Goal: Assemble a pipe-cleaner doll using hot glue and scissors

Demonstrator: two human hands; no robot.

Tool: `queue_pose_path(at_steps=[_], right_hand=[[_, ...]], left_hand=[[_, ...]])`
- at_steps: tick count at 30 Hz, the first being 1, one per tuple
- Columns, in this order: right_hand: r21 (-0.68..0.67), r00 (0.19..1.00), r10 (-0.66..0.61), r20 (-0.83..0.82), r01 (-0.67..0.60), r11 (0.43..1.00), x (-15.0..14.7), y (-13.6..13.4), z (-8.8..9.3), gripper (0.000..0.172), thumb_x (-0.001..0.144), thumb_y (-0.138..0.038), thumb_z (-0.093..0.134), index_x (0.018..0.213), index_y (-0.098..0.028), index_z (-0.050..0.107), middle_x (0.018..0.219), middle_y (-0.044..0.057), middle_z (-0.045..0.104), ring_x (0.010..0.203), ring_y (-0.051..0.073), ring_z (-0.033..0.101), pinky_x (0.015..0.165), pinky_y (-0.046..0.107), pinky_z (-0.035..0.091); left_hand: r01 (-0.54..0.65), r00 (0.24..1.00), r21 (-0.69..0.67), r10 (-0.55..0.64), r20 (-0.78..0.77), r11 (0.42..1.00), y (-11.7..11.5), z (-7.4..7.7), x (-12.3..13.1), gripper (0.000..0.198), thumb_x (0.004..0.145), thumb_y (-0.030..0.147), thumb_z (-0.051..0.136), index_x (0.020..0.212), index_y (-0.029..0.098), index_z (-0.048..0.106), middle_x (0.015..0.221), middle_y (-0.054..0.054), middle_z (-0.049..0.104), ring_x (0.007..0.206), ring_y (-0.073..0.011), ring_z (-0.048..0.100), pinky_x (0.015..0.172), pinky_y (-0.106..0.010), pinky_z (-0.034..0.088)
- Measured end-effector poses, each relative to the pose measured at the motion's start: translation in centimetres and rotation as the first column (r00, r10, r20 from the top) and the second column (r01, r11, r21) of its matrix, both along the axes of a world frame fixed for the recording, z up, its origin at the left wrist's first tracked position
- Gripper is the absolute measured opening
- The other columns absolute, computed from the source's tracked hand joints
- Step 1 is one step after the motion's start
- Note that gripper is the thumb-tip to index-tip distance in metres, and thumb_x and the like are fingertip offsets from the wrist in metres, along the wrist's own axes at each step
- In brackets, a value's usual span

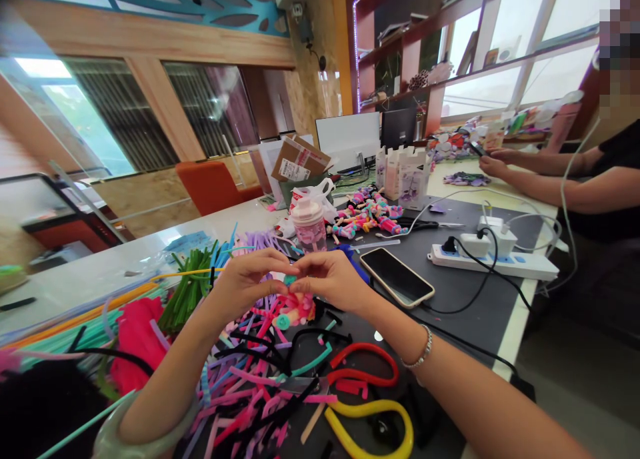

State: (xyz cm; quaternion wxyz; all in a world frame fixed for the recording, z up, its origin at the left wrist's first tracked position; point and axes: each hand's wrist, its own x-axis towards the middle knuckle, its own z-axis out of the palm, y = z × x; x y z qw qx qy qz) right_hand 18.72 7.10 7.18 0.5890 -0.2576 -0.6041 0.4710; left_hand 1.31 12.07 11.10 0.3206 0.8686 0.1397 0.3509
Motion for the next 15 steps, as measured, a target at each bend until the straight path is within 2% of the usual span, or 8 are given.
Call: queue_pose_path(at_steps=[6, 11, 15], right_hand=[[-0.038, 0.999, 0.016, -0.032, -0.017, 0.999, -0.01, 0.17, -0.14, 0.022, 0.057, -0.029, 0.083, 0.068, -0.017, 0.069, 0.056, -0.003, 0.064, 0.052, 0.012, 0.058, 0.052, 0.024, 0.045], [-0.07, 0.997, -0.02, -0.071, 0.015, 0.997, -0.01, 0.31, -0.24, 0.021, 0.053, -0.027, 0.085, 0.066, -0.017, 0.071, 0.058, -0.003, 0.065, 0.054, 0.011, 0.057, 0.056, 0.025, 0.045], [-0.116, 0.987, -0.061, -0.147, 0.044, 0.992, -0.03, 0.63, -0.47, 0.024, 0.048, -0.028, 0.087, 0.063, -0.017, 0.071, 0.058, -0.003, 0.065, 0.052, 0.008, 0.054, 0.054, 0.023, 0.043]], left_hand=[[0.029, 1.0, -0.036, -0.029, 0.002, 0.999, 0.08, -0.05, -0.01, 0.016, 0.071, 0.026, 0.074, 0.086, 0.021, 0.075, 0.084, -0.006, 0.068, 0.079, -0.0166, 0.062, 0.078, -0.032, 0.048], [0.019, 1.0, -0.049, -0.019, 0.003, 0.999, -0.11, -0.12, 0.09, 0.017, 0.072, 0.024, 0.072, 0.088, 0.02, 0.075, 0.085, -0.006, 0.069, 0.081, -0.017, 0.063, 0.079, -0.032, 0.049], [-0.007, 0.999, -0.146, 0.011, 0.03, 0.989, -0.42, -0.05, 0.26, 0.022, 0.073, 0.021, 0.069, 0.095, 0.019, 0.072, 0.088, -0.005, 0.07, 0.083, -0.017, 0.064, 0.082, -0.033, 0.051]])
